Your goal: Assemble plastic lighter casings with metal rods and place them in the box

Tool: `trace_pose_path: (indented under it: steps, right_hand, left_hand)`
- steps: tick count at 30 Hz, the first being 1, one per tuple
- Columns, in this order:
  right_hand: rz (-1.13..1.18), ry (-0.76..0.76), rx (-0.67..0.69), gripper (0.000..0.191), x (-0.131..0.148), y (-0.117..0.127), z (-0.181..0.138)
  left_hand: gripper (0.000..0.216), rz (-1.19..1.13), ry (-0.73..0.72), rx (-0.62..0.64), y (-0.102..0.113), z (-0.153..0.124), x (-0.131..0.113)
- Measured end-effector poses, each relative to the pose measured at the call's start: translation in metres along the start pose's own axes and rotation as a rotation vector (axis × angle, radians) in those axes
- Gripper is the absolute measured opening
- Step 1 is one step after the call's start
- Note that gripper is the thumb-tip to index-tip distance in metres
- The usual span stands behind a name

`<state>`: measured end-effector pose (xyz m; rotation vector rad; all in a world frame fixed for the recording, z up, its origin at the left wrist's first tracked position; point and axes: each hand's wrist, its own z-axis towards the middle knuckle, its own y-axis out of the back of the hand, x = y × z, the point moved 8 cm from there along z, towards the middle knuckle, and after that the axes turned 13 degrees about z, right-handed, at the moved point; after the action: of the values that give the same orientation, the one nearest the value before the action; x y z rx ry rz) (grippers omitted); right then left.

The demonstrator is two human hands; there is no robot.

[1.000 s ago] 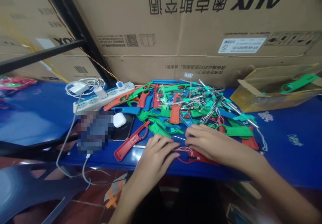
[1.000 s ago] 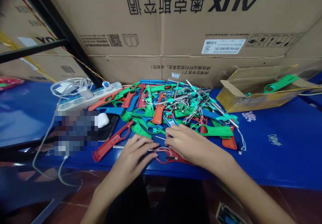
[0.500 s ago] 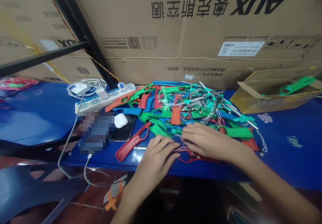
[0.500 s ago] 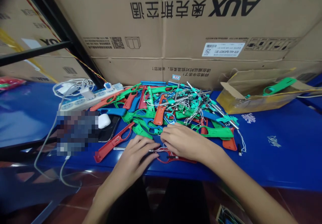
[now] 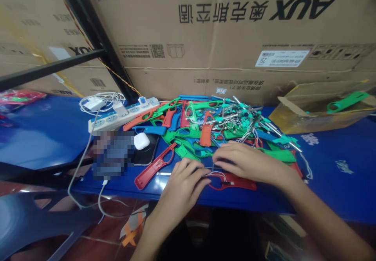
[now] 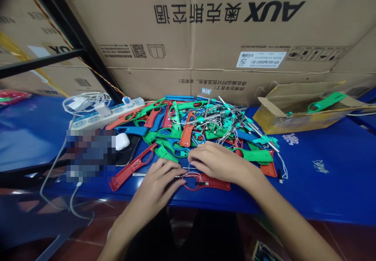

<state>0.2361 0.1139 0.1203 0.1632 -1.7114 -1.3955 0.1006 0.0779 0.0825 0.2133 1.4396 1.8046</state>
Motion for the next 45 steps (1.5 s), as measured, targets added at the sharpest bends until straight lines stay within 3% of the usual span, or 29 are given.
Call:
trace_pose_path:
  steps: [7,14,18,22,27,38,45]
  right_hand:
    - [-0.092,-0.001,-0.029,0.013,-0.012,-0.015,0.011]
    - [-0.164,0.002,-0.108,0.016,-0.008,-0.013,0.003]
    - [-0.324,-0.076,-0.339,0.031,0.012,-0.015,-0.030]
    - [-0.236,-0.140,-0.508,0.032,0.024,-0.040,-0.063]
    - [-0.138,-0.127,-0.678,0.028,0.020,-0.060,-0.076]
    - [-0.090,-0.136,-0.702,0.025,0.013,-0.060,-0.076]
    - [-0.090,-0.138,-0.724,0.026,0.012,-0.061,-0.076]
  left_hand:
    - [0.027,0.024,-0.013,0.006,-0.001,-0.001,-0.001]
    - [0.025,0.025,-0.018,-0.012,-0.002,-0.001,0.000]
    - [0.025,0.038,-0.022,-0.050,0.000,-0.001,0.000]
    - [0.026,0.073,-0.034,-0.085,0.001,-0.001,-0.001]
    - [0.024,0.092,-0.086,-0.135,0.005,-0.003,-0.006]
    - [0.020,0.106,-0.097,-0.158,0.009,-0.003,-0.008]
    - [0.021,0.122,-0.071,-0.087,0.004,-0.001,-0.007]
